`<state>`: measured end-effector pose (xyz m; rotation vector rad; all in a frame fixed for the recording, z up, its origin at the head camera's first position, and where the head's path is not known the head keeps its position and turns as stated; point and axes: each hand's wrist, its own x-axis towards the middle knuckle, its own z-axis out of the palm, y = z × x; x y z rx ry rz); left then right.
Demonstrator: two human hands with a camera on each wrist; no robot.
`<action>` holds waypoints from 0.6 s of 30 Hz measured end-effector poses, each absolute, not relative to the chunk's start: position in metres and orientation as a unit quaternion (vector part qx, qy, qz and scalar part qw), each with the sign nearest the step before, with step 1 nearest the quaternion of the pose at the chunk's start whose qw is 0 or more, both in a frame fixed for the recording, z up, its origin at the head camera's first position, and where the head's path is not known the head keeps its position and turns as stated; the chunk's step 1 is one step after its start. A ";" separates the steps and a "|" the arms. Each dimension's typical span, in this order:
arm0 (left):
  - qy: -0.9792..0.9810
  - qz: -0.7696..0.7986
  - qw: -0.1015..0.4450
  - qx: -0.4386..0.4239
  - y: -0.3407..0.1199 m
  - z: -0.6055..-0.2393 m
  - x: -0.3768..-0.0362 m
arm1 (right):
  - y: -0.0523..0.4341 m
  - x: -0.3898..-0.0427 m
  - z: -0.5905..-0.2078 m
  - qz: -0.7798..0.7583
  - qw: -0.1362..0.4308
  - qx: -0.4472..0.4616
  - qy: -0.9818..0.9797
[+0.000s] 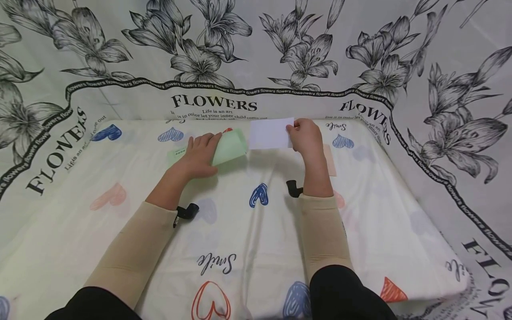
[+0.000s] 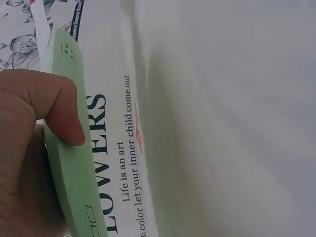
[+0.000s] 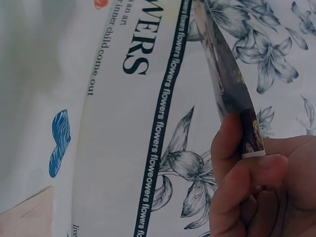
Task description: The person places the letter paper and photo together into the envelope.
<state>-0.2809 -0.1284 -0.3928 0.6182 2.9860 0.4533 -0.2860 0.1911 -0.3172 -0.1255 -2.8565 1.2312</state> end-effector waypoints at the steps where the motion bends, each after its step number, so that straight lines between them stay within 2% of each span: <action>1: 0.967 0.149 0.027 0.204 -0.128 -0.393 -0.281 | 0.191 -0.286 -0.317 0.396 0.013 -0.038 -0.917; 18: 0.958 0.150 0.000 0.243 -0.124 -0.390 -0.278 | 0.192 -0.287 -0.315 0.394 -0.009 -0.027 -0.919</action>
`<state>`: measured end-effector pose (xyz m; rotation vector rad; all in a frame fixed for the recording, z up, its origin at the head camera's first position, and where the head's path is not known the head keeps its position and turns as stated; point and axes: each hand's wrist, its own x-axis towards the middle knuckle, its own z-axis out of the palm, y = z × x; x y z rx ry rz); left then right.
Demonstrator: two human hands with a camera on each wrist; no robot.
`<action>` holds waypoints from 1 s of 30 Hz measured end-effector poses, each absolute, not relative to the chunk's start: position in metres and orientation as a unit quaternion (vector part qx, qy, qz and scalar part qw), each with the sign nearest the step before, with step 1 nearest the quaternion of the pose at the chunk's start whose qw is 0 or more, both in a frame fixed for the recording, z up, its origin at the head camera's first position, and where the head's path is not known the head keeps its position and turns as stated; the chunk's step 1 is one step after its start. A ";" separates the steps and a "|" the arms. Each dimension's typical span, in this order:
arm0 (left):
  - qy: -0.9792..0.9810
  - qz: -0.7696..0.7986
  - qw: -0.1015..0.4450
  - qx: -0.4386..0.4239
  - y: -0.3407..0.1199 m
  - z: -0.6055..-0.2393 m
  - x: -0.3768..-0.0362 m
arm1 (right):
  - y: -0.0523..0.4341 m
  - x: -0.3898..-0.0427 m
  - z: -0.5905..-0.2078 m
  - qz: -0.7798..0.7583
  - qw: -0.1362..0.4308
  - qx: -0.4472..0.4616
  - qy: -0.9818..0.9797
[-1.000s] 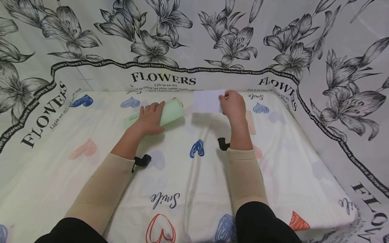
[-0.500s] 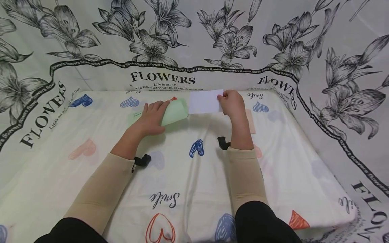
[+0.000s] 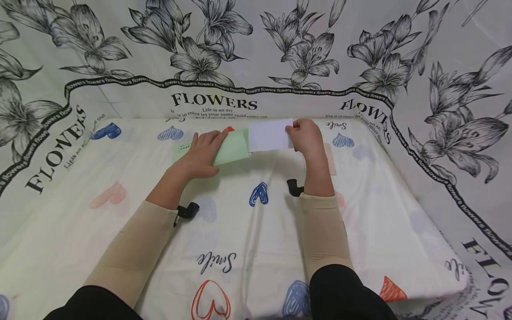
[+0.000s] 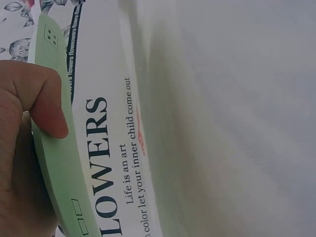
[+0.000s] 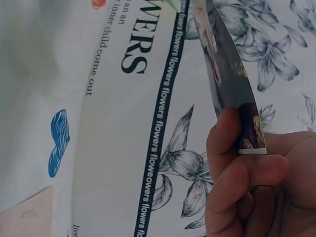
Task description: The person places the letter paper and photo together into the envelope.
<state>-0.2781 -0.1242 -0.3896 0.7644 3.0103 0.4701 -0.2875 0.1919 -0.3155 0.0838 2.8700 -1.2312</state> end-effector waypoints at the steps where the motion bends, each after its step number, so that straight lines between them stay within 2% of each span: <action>1: 0.958 0.146 -0.001 0.245 -0.124 -0.390 -0.278 | 0.192 -0.287 -0.315 -0.394 0.010 0.027 0.919; 18: 0.956 0.128 -0.024 0.263 -0.122 -0.389 -0.277 | 0.191 -0.288 -0.315 -0.376 0.061 0.014 0.924; 30: 0.957 0.116 -0.012 0.266 -0.119 -0.385 -0.272 | 0.186 -0.288 -0.318 -0.368 0.080 0.013 0.926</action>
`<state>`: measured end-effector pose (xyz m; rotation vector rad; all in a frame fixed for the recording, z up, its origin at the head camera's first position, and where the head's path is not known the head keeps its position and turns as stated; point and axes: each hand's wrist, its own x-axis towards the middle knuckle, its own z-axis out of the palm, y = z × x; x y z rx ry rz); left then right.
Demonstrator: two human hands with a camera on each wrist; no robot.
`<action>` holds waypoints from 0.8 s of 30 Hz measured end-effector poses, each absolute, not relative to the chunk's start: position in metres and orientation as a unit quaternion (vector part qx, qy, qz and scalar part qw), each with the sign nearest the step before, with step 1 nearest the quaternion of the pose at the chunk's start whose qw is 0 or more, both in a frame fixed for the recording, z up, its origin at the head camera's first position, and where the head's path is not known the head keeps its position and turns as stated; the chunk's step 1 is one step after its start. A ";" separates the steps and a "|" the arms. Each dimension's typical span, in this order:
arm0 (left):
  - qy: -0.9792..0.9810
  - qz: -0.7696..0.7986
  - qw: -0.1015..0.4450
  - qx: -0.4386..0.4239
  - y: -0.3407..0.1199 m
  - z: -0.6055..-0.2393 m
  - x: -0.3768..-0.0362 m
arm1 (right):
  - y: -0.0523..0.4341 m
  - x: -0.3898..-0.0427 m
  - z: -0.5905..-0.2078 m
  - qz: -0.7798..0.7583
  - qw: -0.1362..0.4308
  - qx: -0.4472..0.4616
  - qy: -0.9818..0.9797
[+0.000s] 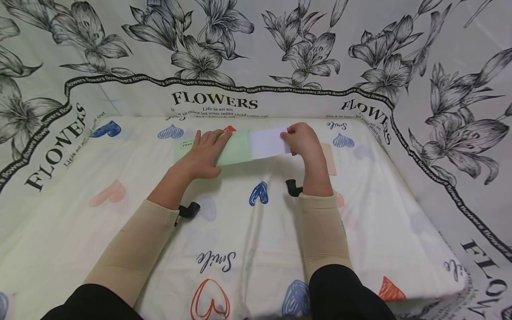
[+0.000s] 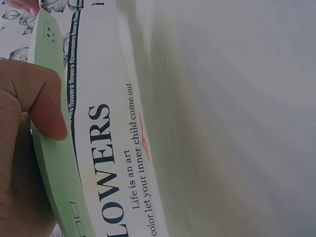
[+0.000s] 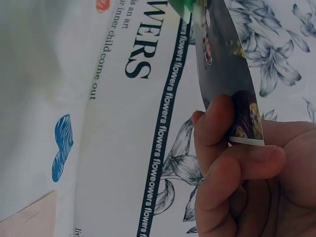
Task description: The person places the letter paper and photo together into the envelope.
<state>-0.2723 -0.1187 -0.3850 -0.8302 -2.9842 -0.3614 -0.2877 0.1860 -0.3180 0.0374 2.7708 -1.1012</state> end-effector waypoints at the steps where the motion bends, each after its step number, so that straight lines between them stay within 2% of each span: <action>1: -0.957 -0.115 0.009 -0.267 -0.119 -0.385 -0.272 | 0.186 -0.288 -0.318 -0.368 0.082 0.013 0.926; 24: -0.956 -0.099 0.019 -0.276 -0.114 -0.387 -0.270 | 0.174 -0.288 -0.322 -0.365 0.104 -0.007 0.925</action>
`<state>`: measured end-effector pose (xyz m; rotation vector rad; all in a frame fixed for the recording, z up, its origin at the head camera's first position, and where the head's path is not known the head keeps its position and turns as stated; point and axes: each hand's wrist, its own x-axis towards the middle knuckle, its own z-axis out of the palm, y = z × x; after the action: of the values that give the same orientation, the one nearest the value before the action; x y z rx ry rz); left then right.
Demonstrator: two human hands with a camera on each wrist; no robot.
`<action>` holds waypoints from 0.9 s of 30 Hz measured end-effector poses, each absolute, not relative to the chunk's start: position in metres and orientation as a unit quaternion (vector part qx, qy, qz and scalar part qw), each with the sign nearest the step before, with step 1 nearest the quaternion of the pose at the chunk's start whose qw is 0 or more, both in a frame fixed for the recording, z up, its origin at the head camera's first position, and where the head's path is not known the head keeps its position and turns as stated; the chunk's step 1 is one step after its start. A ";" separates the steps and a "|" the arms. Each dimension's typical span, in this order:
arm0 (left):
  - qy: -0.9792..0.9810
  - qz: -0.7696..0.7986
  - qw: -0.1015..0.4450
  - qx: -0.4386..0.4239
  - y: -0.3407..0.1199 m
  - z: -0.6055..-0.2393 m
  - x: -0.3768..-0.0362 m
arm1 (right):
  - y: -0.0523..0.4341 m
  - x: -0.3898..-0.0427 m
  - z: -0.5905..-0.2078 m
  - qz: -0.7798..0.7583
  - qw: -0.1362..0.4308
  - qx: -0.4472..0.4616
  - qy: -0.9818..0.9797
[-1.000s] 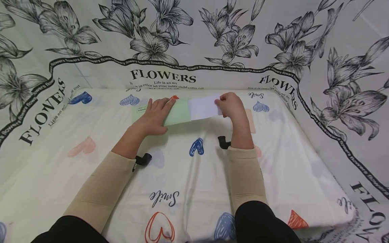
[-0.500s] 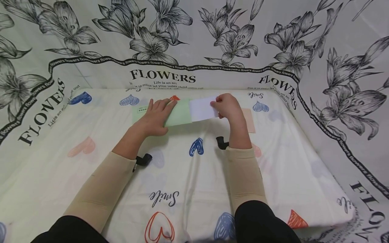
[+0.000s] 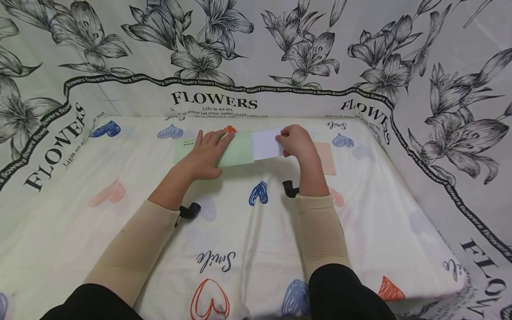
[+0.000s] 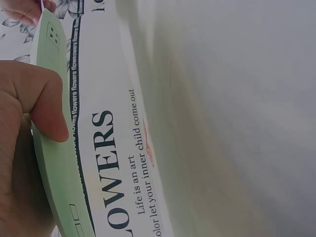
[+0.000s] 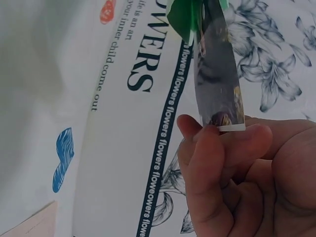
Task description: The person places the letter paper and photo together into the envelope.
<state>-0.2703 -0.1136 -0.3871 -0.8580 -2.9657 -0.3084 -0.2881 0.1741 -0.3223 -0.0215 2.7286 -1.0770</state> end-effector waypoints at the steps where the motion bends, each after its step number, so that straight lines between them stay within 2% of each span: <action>1: -0.955 -0.098 0.020 -0.278 -0.113 -0.387 -0.270 | 0.174 -0.288 -0.322 -0.366 0.105 -0.009 0.925; 27: -0.953 -0.086 0.025 -0.288 -0.109 -0.383 -0.266 | 0.154 -0.288 -0.326 -0.369 0.120 -0.014 0.921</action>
<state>-0.2661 -0.1087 -0.3829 -0.8915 -2.9487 -0.2663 -0.2878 0.1539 -0.3264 -0.0407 2.6925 -1.0791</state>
